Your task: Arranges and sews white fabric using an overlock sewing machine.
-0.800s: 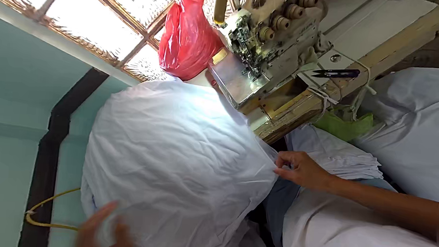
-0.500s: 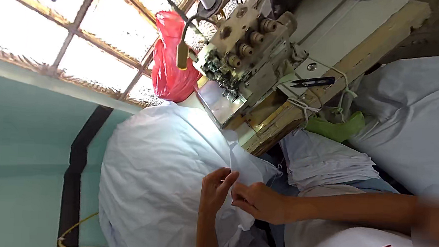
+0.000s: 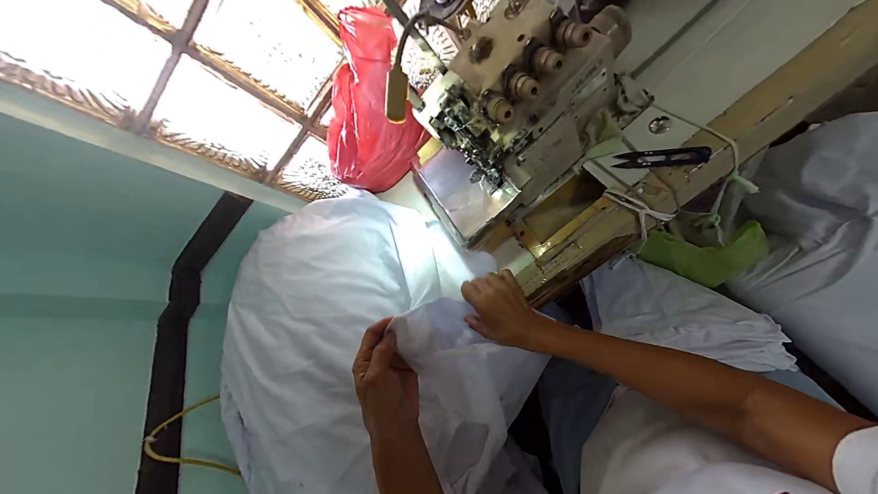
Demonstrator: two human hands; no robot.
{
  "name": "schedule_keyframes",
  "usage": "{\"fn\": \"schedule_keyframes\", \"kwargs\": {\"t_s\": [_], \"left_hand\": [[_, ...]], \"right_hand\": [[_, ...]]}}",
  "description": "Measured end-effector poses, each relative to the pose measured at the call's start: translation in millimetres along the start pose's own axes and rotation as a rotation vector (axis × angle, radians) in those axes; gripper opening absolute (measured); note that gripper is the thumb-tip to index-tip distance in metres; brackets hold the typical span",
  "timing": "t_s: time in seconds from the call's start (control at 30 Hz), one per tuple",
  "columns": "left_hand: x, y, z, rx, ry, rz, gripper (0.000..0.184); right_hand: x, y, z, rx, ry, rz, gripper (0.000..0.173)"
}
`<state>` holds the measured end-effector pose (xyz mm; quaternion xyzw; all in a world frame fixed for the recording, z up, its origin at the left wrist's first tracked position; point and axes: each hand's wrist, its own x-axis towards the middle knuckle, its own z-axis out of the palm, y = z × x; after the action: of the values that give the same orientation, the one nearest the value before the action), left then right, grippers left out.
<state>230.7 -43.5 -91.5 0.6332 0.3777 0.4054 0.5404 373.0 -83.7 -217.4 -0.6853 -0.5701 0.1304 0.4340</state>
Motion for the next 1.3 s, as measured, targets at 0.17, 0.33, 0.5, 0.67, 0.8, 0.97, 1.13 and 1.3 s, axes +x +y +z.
{"fn": "schedule_keyframes", "kwargs": {"t_s": [0.17,0.33,0.5,0.67,0.8,0.97,1.13,1.3], "left_hand": [[-2.3,18.9,-35.4,0.177,0.073,0.202,0.029],[-28.0,3.1,-31.1,0.35,-0.13,0.322,0.029],[-49.4,-52.2,-6.5,0.255,-0.221,0.337,0.004],[-66.9,-87.4,-1.5,-0.053,-0.217,0.235,0.016],[-69.3,-77.9,12.1,-0.376,0.084,-0.027,0.032],[-48.4,-71.5,14.8,-0.207,0.265,0.057,0.035],[-32.9,-107.4,8.4,0.918,0.349,0.42,0.023],[-22.6,-169.1,4.5,1.221,0.418,0.721,0.026]], "right_hand": [[-1.5,-4.3,-21.4,-0.01,0.128,-0.079,0.003],[25.4,-16.2,-100.0,-0.181,0.466,-0.191,0.006],[-14.8,-3.6,-131.7,-0.295,0.419,-0.285,0.018],[-59.8,36.1,-115.8,0.031,0.186,-0.164,0.012],[-53.3,41.0,-103.8,0.597,-0.053,-0.04,0.016],[-33.7,18.1,-84.1,0.786,-0.126,0.086,0.021],[-17.6,28.5,-63.1,-0.009,0.014,-0.265,0.016],[-22.7,64.9,-43.3,-0.405,0.077,-0.451,0.023]]}}
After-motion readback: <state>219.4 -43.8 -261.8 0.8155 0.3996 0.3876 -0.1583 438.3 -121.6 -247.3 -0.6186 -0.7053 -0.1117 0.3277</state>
